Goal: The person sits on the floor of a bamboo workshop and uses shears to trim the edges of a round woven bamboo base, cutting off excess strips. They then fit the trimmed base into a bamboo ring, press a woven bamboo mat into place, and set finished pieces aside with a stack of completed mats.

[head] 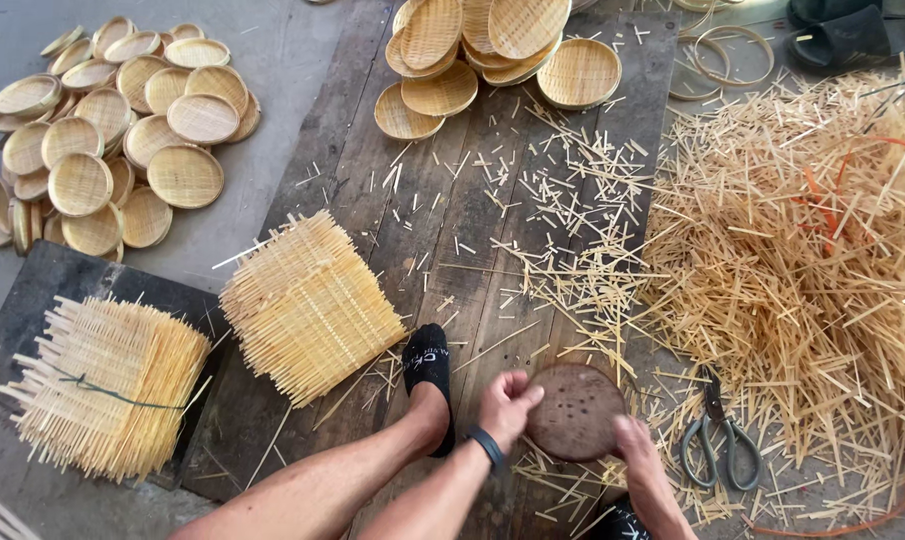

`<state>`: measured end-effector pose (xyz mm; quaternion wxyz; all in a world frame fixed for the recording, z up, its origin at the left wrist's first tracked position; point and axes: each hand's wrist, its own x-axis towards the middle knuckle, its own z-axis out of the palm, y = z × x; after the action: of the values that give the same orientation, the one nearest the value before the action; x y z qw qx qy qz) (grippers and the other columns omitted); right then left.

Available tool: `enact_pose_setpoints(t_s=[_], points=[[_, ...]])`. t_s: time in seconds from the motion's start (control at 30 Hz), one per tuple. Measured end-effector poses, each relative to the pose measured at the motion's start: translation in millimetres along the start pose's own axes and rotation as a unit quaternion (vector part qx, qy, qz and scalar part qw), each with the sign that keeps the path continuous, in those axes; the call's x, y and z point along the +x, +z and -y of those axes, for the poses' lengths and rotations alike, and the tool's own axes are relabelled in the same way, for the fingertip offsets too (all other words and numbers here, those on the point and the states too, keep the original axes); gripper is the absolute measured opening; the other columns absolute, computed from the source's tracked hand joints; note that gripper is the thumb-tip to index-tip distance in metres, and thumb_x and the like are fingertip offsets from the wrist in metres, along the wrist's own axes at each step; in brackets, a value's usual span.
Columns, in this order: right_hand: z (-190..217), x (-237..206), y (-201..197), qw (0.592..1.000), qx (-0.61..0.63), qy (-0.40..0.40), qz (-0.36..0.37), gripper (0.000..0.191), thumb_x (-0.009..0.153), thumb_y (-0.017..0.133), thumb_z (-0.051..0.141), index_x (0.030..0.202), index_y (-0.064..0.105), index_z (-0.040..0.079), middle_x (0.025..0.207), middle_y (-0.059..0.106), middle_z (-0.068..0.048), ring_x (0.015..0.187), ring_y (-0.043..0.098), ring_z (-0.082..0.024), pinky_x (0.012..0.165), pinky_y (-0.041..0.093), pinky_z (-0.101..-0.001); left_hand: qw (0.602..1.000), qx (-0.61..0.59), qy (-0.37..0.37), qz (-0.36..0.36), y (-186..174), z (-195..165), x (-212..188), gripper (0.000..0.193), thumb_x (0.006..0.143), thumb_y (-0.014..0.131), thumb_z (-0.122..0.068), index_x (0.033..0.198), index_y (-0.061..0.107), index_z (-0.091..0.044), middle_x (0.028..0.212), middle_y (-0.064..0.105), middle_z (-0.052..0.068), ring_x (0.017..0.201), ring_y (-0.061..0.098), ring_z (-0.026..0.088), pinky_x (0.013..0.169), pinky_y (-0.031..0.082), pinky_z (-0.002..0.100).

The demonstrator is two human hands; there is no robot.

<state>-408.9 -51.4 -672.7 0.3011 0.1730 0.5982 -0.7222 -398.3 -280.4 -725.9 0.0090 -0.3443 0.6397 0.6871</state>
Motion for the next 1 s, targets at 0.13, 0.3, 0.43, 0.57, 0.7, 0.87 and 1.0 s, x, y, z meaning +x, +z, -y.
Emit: enact_pose_setpoints(t_s=[0.13,0.3,0.43,0.57,0.7,0.87,1.0], points=[[-25.6,6.9,6.4,0.998,-0.011,0.057,-0.039,0.036,0.092,0.071,0.026,0.113,0.070,-0.003,0.097,0.076,-0.012,0.083,0.067,-0.021,0.073,0.054,-0.0362,0.947,0.290,0.126,0.054,-76.0,-66.9,41.6,0.029,0.087,0.079,-0.013,0.114,0.069,-0.014,0.091,0.074,0.002,0.085,0.071,0.016,0.081,0.059,0.034],[-45.0,2.1,21.8,0.993,0.053,0.104,-0.003,0.032,0.092,0.070,0.030,0.101,0.069,-0.001,0.086,0.073,-0.012,0.072,0.068,-0.021,0.063,0.057,-0.0356,0.607,0.752,0.199,-0.165,-205.5,-125.0,87.3,0.079,0.080,0.057,-0.007,0.153,0.028,-0.001,0.154,0.031,0.032,0.143,0.031,0.047,0.112,0.030,0.061],[-42.5,-0.9,17.3,0.995,-0.001,0.102,-0.004,0.038,0.094,0.068,0.034,0.097,0.068,-0.004,0.083,0.072,-0.013,0.073,0.068,-0.021,0.063,0.057,-0.0356,0.618,0.768,0.045,-0.163,-259.5,-128.9,87.6,0.074,0.094,0.050,-0.015,0.158,0.019,0.004,0.165,0.015,0.032,0.150,0.021,0.051,0.122,0.022,0.057],[-38.4,-4.3,10.5,0.994,-0.009,0.111,-0.011,0.038,0.096,0.067,0.036,0.098,0.067,-0.002,0.085,0.069,-0.011,0.075,0.065,-0.019,0.065,0.053,-0.0325,0.631,0.766,0.030,-0.119,-272.5,-149.1,82.0,0.104,0.083,0.070,-0.031,0.161,0.010,0.002,0.167,0.007,0.031,0.154,0.013,0.049,0.125,0.020,0.059],[-43.1,-7.7,14.1,0.992,-0.004,0.124,-0.017,0.040,0.097,0.063,0.038,0.098,0.067,-0.002,0.087,0.070,-0.012,0.075,0.066,-0.019,0.066,0.055,-0.0346,0.614,0.781,-0.102,-0.056,-260.6,-164.4,63.2,0.147,0.064,0.093,-0.052,0.162,-0.003,0.000,0.168,-0.005,0.030,0.156,0.000,0.048,0.125,0.015,0.061],[-49.0,-13.4,12.7,0.992,-0.012,0.127,-0.007,0.042,0.097,0.064,0.037,0.104,0.069,-0.004,0.088,0.071,-0.013,0.075,0.066,-0.020,0.065,0.055,-0.0341,0.607,0.785,-0.089,-0.085,-247.7,-161.6,61.6,0.143,0.068,0.093,-0.042,0.162,-0.005,0.004,0.167,-0.009,0.034,0.154,-0.003,0.052,0.123,0.013,0.059],[-49.7,-19.4,1.8,0.992,0.003,0.126,-0.010,0.039,0.097,0.061,0.034,0.113,0.070,-0.001,0.087,0.070,-0.011,0.076,0.066,-0.019,0.065,0.055,-0.0332,0.699,0.709,-0.091,-0.021,-273.0,-172.6,77.1,0.132,0.068,0.095,-0.035,0.161,0.006,-0.005,0.165,-0.004,0.030,0.153,0.002,0.044,0.123,0.013,0.049]])
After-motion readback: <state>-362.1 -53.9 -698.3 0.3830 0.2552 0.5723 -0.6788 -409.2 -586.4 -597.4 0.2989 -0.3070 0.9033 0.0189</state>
